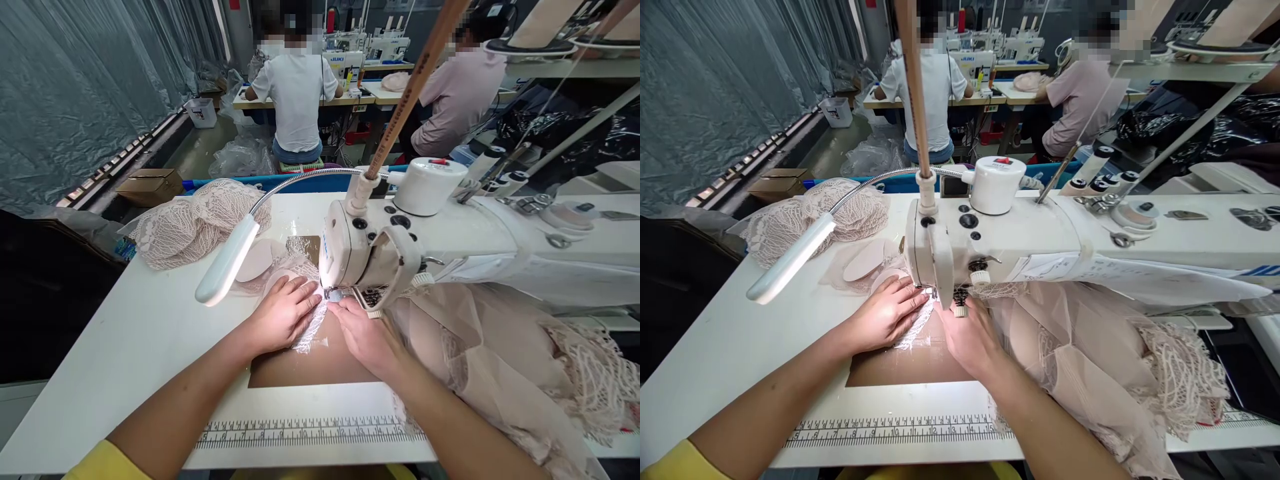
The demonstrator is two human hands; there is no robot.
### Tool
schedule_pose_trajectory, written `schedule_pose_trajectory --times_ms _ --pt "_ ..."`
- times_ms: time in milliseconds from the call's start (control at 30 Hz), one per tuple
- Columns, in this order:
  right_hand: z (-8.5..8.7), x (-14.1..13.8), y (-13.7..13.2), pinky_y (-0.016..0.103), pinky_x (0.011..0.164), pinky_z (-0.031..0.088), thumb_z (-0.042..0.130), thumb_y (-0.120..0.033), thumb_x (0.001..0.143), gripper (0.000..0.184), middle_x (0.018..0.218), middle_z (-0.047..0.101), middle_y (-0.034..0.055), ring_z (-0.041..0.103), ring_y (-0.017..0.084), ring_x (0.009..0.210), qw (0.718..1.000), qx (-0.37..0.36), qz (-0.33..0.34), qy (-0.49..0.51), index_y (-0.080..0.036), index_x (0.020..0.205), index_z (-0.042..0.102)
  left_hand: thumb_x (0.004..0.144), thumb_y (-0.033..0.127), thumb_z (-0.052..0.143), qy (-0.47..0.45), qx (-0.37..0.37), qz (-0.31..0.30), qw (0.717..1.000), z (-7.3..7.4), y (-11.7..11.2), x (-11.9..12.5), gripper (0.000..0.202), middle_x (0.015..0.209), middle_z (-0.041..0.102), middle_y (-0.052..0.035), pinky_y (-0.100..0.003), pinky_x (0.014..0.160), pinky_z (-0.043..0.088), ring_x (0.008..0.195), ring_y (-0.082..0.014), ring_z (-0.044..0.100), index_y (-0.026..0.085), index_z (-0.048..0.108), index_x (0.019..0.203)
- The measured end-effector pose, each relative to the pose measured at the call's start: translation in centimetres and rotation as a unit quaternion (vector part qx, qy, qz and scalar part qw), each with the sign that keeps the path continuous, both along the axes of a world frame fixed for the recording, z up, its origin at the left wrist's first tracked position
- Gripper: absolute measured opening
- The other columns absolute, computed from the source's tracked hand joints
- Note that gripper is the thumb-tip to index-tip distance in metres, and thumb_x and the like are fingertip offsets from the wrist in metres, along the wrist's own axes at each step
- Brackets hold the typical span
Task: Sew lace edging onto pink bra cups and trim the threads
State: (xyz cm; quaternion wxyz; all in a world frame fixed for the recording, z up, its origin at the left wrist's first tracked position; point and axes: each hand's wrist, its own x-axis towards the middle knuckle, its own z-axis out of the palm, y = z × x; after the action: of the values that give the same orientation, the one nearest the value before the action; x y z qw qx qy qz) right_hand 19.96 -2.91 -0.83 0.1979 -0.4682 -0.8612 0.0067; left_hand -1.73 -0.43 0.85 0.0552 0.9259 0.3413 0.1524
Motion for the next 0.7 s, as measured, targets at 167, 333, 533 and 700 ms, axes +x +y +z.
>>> schedule_pose_trajectory --times_ms 167,333,533,700 --pt "0.1 0.2 -0.2 0.031 0.075 0.045 0.044 -0.012 0.089 0.035 0.092 0.068 0.0094 0.058 0.02 0.082 1.0 -0.018 -0.002 0.01 -0.02 0.111 0.069 0.089 0.03 0.051 0.003 -0.027 -0.033 0.999 1.2 -1.0 -0.4 0.035 0.128 0.055 -0.0154 -0.048 0.097 0.038 0.118 -0.0315 0.047 0.016 0.057 0.121" --pt "0.1 0.3 -0.4 0.03 0.075 0.044 0.045 -0.009 0.087 0.037 0.09 0.067 0.0083 0.057 0.019 0.082 0.999 -0.037 -0.001 0.019 -0.021 0.112 0.068 0.09 0.028 0.051 -0.008 -0.054 -0.021 0.998 1.3 -2.0 -0.4 0.024 0.102 0.062 -0.0119 -0.037 0.081 0.045 0.092 -0.0229 0.057 0.015 0.062 0.107" --pt "0.3 0.4 -0.5 0.026 0.064 0.038 0.048 -0.009 0.085 0.031 0.078 0.062 0.0039 0.053 0.016 0.069 0.998 -0.028 0.04 0.029 -0.023 0.104 0.07 0.095 0.024 0.041 0.017 -0.039 0.043 0.998 0.4 -2.2 0.2 0.026 0.072 0.056 -0.0054 -0.028 0.058 0.039 0.066 -0.0169 0.051 0.015 0.059 0.078" --pt "0.2 0.4 -0.5 0.026 0.063 0.037 0.047 -0.009 0.086 0.029 0.075 0.059 0.0039 0.05 0.015 0.067 0.996 -0.022 0.065 0.053 -0.021 0.1 0.07 0.095 0.024 0.041 -0.012 -0.093 0.06 0.994 0.5 -1.8 0.1 0.027 0.071 0.056 -0.0037 -0.024 0.059 0.038 0.066 -0.0149 0.052 0.016 0.056 0.074"
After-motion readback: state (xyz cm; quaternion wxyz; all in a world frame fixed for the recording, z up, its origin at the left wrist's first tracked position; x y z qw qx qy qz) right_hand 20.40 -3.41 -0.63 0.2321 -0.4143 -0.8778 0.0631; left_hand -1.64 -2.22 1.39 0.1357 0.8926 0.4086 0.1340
